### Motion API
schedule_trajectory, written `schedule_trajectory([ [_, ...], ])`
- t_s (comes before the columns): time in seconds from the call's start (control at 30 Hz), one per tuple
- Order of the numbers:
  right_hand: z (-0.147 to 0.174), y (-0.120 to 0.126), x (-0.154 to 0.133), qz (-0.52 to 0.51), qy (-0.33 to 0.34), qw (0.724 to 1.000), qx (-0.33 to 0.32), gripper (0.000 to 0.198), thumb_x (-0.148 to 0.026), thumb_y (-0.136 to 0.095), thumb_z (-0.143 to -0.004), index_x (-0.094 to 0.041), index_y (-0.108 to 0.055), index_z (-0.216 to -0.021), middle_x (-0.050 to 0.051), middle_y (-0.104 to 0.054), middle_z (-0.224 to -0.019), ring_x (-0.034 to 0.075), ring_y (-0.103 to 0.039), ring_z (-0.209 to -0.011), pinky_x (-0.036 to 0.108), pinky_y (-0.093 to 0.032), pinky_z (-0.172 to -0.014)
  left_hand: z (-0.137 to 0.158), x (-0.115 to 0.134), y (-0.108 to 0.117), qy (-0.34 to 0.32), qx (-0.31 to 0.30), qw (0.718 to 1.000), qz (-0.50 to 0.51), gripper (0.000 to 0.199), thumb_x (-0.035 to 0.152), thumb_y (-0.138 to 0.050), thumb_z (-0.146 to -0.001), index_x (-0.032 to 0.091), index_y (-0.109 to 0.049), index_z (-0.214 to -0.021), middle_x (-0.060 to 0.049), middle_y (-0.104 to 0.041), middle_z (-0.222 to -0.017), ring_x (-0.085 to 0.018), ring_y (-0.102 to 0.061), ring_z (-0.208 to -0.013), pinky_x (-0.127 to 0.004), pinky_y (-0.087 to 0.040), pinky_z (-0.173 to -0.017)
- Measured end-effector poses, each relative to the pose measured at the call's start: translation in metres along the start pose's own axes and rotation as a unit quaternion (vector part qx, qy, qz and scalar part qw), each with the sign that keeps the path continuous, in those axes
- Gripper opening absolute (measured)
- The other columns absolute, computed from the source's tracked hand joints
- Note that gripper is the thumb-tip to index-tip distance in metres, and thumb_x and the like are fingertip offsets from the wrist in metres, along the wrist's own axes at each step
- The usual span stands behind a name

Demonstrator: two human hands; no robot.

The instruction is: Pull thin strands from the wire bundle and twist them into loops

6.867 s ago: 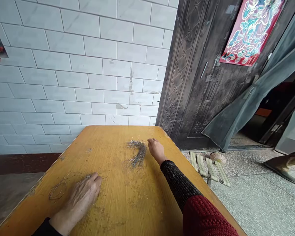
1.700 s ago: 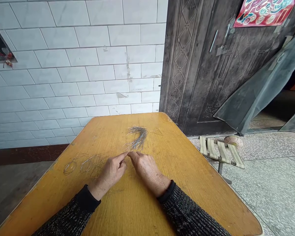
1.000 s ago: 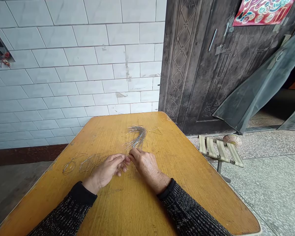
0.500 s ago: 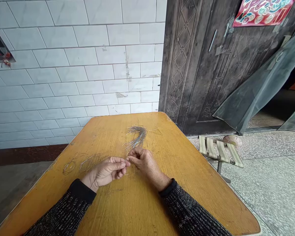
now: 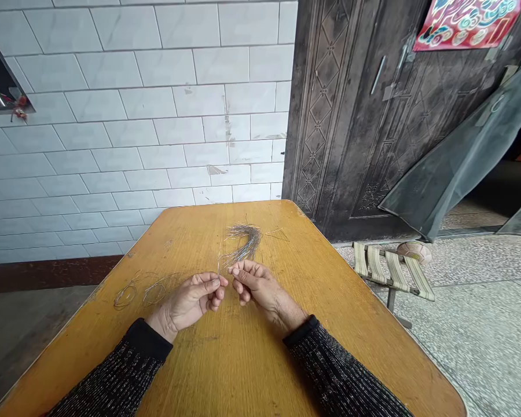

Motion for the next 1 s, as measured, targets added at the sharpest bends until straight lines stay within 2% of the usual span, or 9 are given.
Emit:
schedule_trajectory([
  [0.13,0.001,-0.002,0.002,-0.072,-0.006,0.997,0.0,0.024,-0.035,-0.068,-0.069,-0.014,-0.057,-0.076,-0.01,-0.046,-0.045,0.0,-0.03,-0.032,0.013,-0.038,-0.036,-0.001,-0.001,0.0,0.004,-0.006,1.0,0.012,0.018,0.024,-0.069,-0.068,0.01,-0.064,-0.079,-0.001,-0.059,-0.062,-0.006,-0.053,-0.051,-0.018,-0.039,-0.05],
  [0.33,0.0,-0.003,0.005,-0.106,-0.017,0.994,-0.013,0.025,-0.035,-0.067,-0.07,-0.013,-0.06,-0.082,-0.002,-0.06,-0.065,0.003,-0.049,-0.043,0.015,-0.046,-0.041,-0.003,0.006,0.009,-0.035,0.032,0.998,0.034,0.019,0.024,-0.07,-0.068,0.01,-0.064,-0.08,-0.001,-0.06,-0.065,-0.007,-0.055,-0.054,-0.019,-0.041,-0.052],
  [0.47,0.001,-0.009,0.005,-0.11,-0.014,0.993,-0.043,0.021,-0.032,-0.067,-0.071,-0.013,-0.059,-0.073,-0.001,-0.06,-0.069,0.003,-0.053,-0.05,0.014,-0.048,-0.046,-0.003,0.007,0.01,-0.049,0.044,0.997,0.046,0.019,0.023,-0.07,-0.068,0.01,-0.063,-0.079,-0.001,-0.06,-0.065,-0.007,-0.055,-0.055,-0.019,-0.042,-0.052],
  [0.6,0.002,-0.009,0.002,-0.123,0.004,0.992,-0.036,0.019,-0.029,-0.069,-0.069,-0.013,-0.059,-0.071,-0.003,-0.055,-0.066,0.001,-0.048,-0.049,0.013,-0.049,-0.051,-0.003,0.007,0.009,-0.049,0.048,0.996,0.062,0.018,0.022,-0.071,-0.066,0.01,-0.064,-0.078,-0.001,-0.06,-0.063,-0.007,-0.054,-0.055,-0.019,-0.042,-0.053],
  [0.77,0.002,-0.008,-0.001,-0.13,0.025,0.991,-0.016,0.017,-0.027,-0.07,-0.067,-0.014,-0.059,-0.069,-0.005,-0.049,-0.061,0.0,-0.035,-0.043,0.011,-0.047,-0.046,-0.002,0.008,0.005,-0.039,0.028,0.998,0.05,0.017,0.022,-0.07,-0.068,0.01,-0.064,-0.077,-0.001,-0.059,-0.062,-0.007,-0.054,-0.056,-0.019,-0.042,-0.055],
  [0.87,0.002,-0.008,0.0,-0.135,0.016,0.991,-0.009,0.018,-0.026,-0.071,-0.066,-0.014,-0.058,-0.067,-0.006,-0.047,-0.06,0.0,-0.032,-0.042,0.01,-0.045,-0.043,-0.001,0.008,0.004,-0.033,0.012,0.999,0.04,0.017,0.023,-0.07,-0.068,0.01,-0.064,-0.078,-0.001,-0.06,-0.064,-0.007,-0.054,-0.056,-0.02,-0.041,-0.054],
  [1.0,0.001,-0.007,0.004,-0.121,-0.016,0.992,-0.012,0.02,-0.03,-0.07,-0.068,-0.014,-0.06,-0.075,-0.005,-0.048,-0.06,0.0,-0.034,-0.041,0.012,-0.046,-0.043,0.0,0.008,0.006,-0.034,0.018,0.999,0.028,0.019,0.025,-0.069,-0.07,0.01,-0.063,-0.08,-0.002,-0.061,-0.066,-0.008,-0.055,-0.055,-0.02,-0.042,-0.053],
])
Point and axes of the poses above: each hand's wrist, its own z-axis away from the middle knuckle, its own y-axis out of the back of the hand, x = y × z, the point moved 8 cm from there along -z, towards the middle knuckle
